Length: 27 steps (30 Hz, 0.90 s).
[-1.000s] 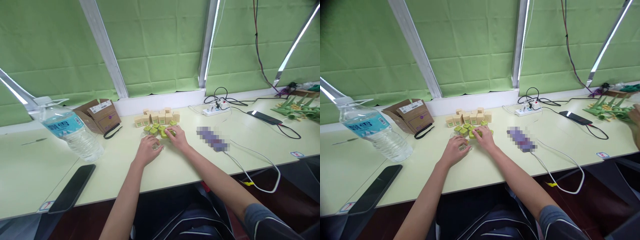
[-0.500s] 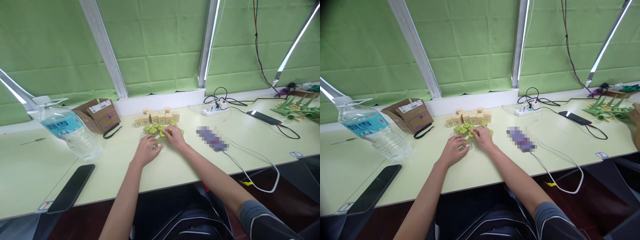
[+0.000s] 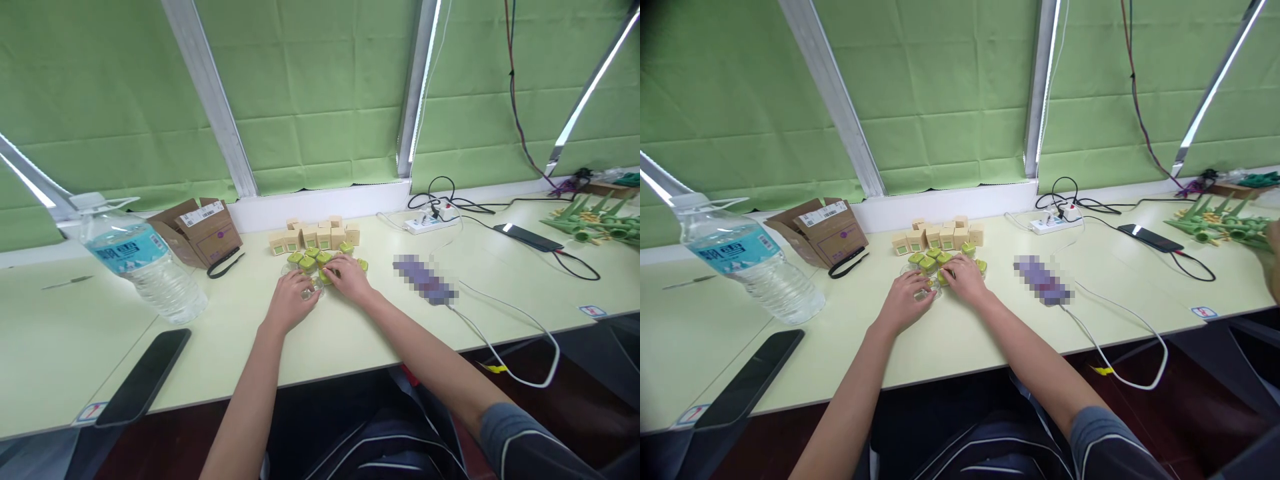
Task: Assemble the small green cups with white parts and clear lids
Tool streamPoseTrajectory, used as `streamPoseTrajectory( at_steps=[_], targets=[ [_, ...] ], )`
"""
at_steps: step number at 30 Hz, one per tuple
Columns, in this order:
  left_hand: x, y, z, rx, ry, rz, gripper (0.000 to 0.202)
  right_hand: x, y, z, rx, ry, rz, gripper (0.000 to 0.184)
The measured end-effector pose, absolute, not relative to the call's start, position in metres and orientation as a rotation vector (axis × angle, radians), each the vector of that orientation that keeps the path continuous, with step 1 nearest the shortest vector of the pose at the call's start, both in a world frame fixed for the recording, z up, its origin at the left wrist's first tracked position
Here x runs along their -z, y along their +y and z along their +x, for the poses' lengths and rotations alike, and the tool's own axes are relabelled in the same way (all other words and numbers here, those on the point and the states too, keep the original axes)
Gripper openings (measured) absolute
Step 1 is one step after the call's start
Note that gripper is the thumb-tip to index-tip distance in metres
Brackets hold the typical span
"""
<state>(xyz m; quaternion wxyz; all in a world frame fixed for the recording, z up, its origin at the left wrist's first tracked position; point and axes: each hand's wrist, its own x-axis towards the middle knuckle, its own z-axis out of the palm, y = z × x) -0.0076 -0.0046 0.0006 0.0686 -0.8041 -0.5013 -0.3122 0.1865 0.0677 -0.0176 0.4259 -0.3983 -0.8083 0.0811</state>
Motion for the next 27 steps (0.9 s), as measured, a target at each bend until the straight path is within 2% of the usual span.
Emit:
streamPoseTrajectory(
  at_steps=[5,18,22,27],
  targets=[
    [-0.001,-0.004,-0.007,0.955,-1.487,-2.43,0.014,0.013,0.062,0.192,-0.28,-1.978,-0.94,0.017],
    [-0.004,-0.006,-0.005,1.156,-1.414,-2.331,0.024,0.001,0.045,0.206,-0.417,-1.765,-0.828,0.022],
    [-0.003,-0.012,0.009,1.045,-1.282,-2.461,0.032,-0.001,0.051,0.214,-0.298,-1.786,-0.88,0.021],
    [0.008,-0.017,0.028,0.725,-1.043,-2.59,0.04,-0.003,0.057,0.23,-0.193,-1.799,-1.017,0.022]
  ],
)
